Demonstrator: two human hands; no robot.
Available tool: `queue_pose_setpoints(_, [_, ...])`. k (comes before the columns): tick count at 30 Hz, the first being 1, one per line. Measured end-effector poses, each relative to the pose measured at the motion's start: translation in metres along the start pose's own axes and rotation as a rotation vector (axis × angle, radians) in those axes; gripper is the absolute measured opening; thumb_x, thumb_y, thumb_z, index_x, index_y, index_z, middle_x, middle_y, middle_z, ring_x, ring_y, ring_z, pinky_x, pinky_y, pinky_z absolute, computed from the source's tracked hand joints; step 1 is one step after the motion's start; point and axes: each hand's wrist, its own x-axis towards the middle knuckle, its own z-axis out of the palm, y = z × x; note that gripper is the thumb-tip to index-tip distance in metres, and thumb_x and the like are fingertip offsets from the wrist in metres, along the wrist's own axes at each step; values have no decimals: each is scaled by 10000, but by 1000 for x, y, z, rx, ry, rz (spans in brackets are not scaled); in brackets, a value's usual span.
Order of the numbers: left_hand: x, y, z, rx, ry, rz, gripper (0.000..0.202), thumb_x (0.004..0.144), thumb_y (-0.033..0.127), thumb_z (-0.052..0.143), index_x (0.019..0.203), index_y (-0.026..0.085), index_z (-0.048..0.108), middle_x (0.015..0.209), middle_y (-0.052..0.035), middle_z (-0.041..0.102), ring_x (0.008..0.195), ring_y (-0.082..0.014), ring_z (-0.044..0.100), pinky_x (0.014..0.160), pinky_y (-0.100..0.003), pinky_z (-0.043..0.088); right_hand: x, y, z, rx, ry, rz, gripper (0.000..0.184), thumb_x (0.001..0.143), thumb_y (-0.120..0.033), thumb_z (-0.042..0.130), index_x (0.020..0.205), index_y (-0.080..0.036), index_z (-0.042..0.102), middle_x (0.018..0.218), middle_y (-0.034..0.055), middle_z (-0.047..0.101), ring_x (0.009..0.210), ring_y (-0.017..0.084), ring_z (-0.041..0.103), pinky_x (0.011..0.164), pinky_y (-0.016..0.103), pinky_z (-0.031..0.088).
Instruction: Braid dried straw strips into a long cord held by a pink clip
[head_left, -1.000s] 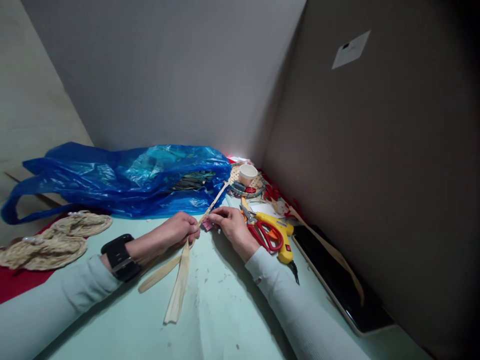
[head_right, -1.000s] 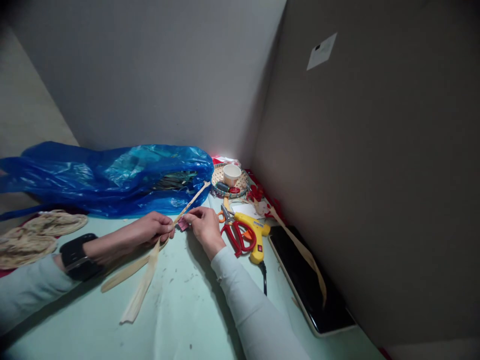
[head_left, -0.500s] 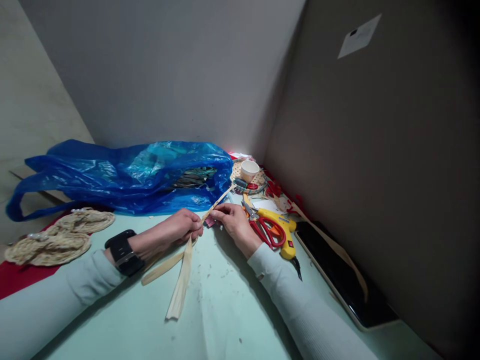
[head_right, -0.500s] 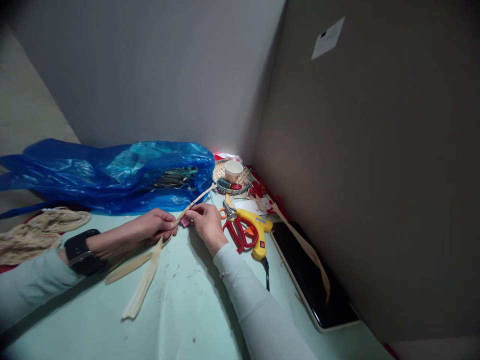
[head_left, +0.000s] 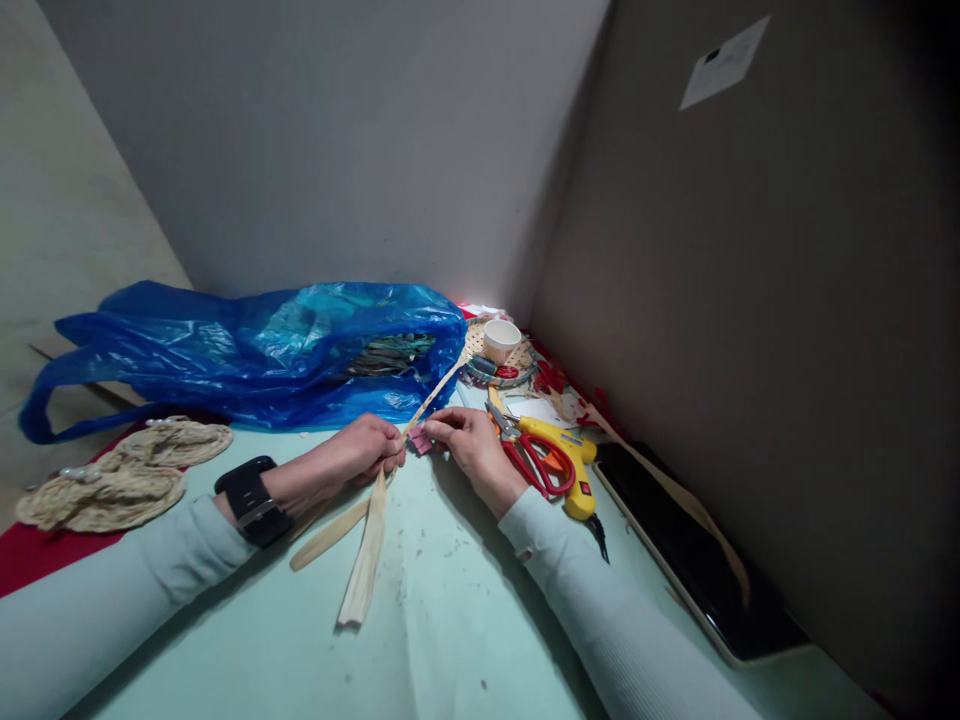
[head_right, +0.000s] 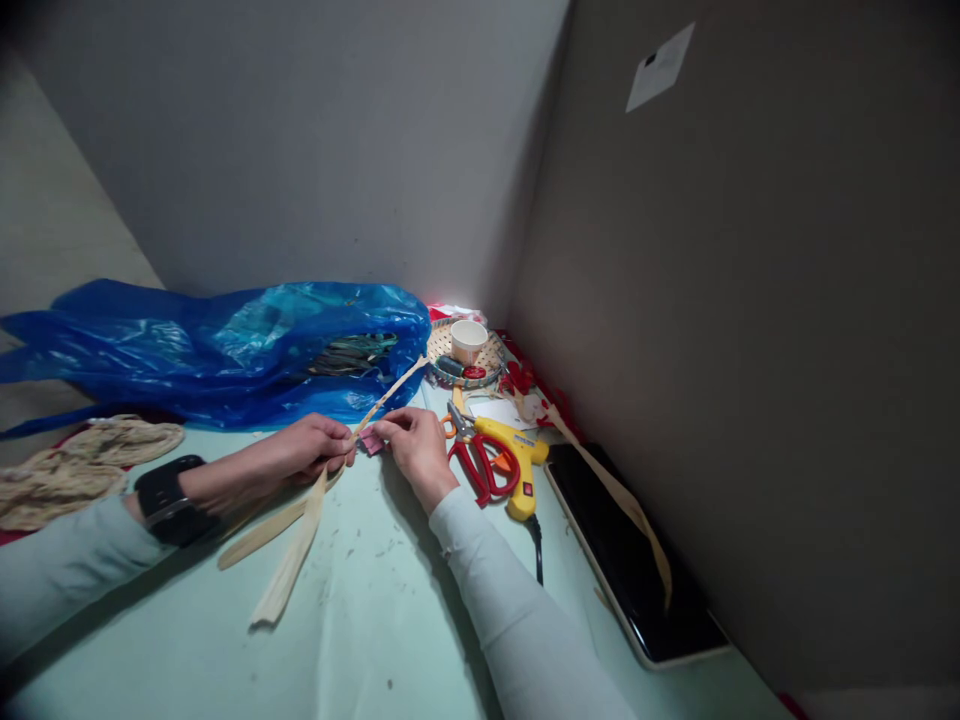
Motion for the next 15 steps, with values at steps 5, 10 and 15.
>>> queue_pose_setpoints(5, [3,5,-2,68,-25,9,349,944,340,637,1251,176,606,1263,-99,640,1038,-249,663,861,-456,573,0,0,0,7,12,9,154,907,-274,679,839,-136,689,725,-16,661,671,137,623,688,299,509])
queue_pose_setpoints(10, [5,14,-5,126,-66,3,352,941,339,640,1254,181,607,1275,-94,636,1041,-252,661,855,-453,575,1,1,0,6,27,14,205,902,-333,677,849,-135,694,768,8,689,679,138,632,680,292,510])
queue_pose_setpoints(15, [7,13,-7,144,-111,-16,346,945,343,635,1249,180,607,1262,-94,641,1036,-250,663,859,-456,574,-1,1,0,8,36,10,166,816,-271,669,780,-136,758,716,45,732,679,156,632,653,252,461])
